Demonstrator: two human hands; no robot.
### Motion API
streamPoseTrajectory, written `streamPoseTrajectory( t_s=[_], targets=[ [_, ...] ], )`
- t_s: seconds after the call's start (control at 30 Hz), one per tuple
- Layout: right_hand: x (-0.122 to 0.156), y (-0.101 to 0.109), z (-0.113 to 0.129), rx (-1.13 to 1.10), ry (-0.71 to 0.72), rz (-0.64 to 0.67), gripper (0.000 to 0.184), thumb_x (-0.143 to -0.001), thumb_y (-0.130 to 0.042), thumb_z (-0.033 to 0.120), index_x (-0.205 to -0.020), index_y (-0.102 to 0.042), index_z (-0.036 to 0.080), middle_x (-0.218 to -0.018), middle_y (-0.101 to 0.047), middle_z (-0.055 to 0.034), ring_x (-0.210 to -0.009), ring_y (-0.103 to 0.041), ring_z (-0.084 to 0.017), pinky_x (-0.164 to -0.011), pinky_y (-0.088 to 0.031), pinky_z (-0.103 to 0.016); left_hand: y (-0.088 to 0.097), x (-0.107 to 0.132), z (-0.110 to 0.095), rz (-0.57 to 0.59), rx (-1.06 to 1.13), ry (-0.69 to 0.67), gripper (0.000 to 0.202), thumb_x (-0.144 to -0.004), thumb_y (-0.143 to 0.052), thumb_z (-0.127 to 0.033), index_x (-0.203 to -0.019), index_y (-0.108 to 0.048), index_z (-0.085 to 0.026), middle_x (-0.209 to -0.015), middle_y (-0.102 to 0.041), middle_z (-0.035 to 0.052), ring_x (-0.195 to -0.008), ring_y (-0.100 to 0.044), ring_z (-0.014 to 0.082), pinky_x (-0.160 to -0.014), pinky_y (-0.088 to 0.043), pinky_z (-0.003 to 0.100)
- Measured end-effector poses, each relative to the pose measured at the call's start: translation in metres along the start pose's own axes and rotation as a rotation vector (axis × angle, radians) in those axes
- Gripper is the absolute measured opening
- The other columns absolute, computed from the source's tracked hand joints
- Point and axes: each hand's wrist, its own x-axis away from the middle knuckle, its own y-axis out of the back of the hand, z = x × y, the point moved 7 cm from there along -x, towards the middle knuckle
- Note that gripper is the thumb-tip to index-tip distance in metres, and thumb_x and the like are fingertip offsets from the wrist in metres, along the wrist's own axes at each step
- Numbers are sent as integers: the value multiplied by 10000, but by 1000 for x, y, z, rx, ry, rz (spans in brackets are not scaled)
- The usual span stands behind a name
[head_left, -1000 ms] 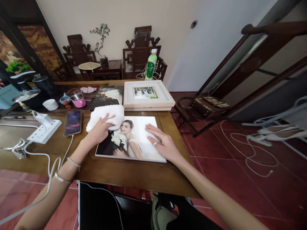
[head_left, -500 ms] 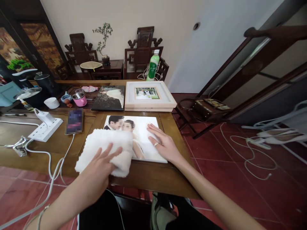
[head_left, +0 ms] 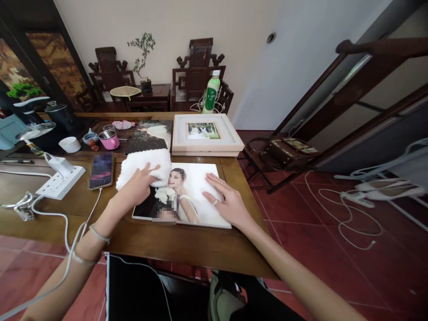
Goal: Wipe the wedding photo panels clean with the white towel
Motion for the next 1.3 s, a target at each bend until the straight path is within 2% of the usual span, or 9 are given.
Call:
streamPoseTrajectory(
  t_s=[0.23, 0.33, 0.4, 0.47, 0.67, 0.8, 0.9, 1.17, 1.3],
  targets=[
    [1, -1, 1, 12, 18, 38, 442, -875, -469, 235, -1302, -586, 220, -1379, -555, -59, -1340, -451, -249, -1151, -329, -511, -14, 91, -59, 163, 19, -20, 564, -627, -385, 89, -1028, -683, -171, -1576, -201, 12, -1458, -100, 312, -1166, -222, 538],
    [0, -2, 0, 2, 14, 42, 450, -869, -455, 206, -1297, -588, 241, -1385, -550, -37, -1348, -441, -243, -1155, -322, -519, -15, 112, -81, 201, 41, -87, 533, -624, -411, 80, -989, -693, -187, -1581, -173, -10, -1458, -93, 309, -1167, -223, 534],
    [0, -2, 0, 2, 11, 42, 454, -865, -452, 196, -1294, -590, 250, -1386, -550, -30, -1348, -441, -241, -1154, -321, -524, -13, 106, -83, 192, 56, -108, 545, -630, -408, 76, -1016, -689, -187, -1580, -181, -4, -1460, -84, 303, -1167, -221, 533],
    [0, -2, -1, 5, 13, 40, 452, -866, -447, 197, -1291, -593, 242, -1382, -554, -36, -1346, -443, -241, -1154, -323, -522, -11, 86, -74, 167, 68, -86, 570, -647, -389, 77, -1070, -673, -178, -1577, -199, 16, -1461, -83, 301, -1160, -224, 543],
    [1, -2, -1, 2, 42, 26, 445, -863, -452, 198, -1280, -604, 220, -1364, -572, -60, -1328, -466, -244, -1143, -344, -513, -6, 1, -21, -23, 31, 6, 649, -726, -345, 74, -1291, -557, -167, -1566, -237, 59, -1447, -138, 354, -1121, -243, 612],
    [1, -2, -2, 16, 53, 18, 440, -870, -440, 199, -1279, -603, 206, -1358, -577, -73, -1323, -473, -245, -1132, -359, -519, -10, -15, -4, -72, -19, -24, 636, -727, -345, 82, -1275, -566, -154, -1563, -251, 48, -1450, -122, 352, -1142, -206, 606],
    [1, -3, -1, 39, 61, 22, 442, -874, -424, 199, -1276, -603, 153, -1354, -575, -111, -1326, -469, -257, -1130, -360, -520, -12, 7, -9, -27, -11, -49, 644, -697, -323, 109, -1217, -603, -150, -1564, -248, 34, -1454, -100, 343, -1150, -211, 592],
    [1, -3, 0, 60, 59, 25, 447, -874, -413, 191, -1278, -600, 161, -1361, -570, -108, -1330, -464, -250, -1131, -361, -517, -28, 120, -64, 79, 74, -138, 438, -575, -355, 115, -758, -665, -134, -1582, -170, -4, -1463, -13, 309, -1177, -164, 571],
    [0, -3, -1, 45, 45, 22, 443, -870, -427, 191, -1277, -602, 187, -1362, -572, -92, -1331, -462, -252, -1136, -350, -524, -32, 139, -79, 118, 104, -181, 445, -537, -373, 119, -733, -677, -141, -1583, -154, -21, -1460, -3, 323, -1174, -157, 584]
  ],
)
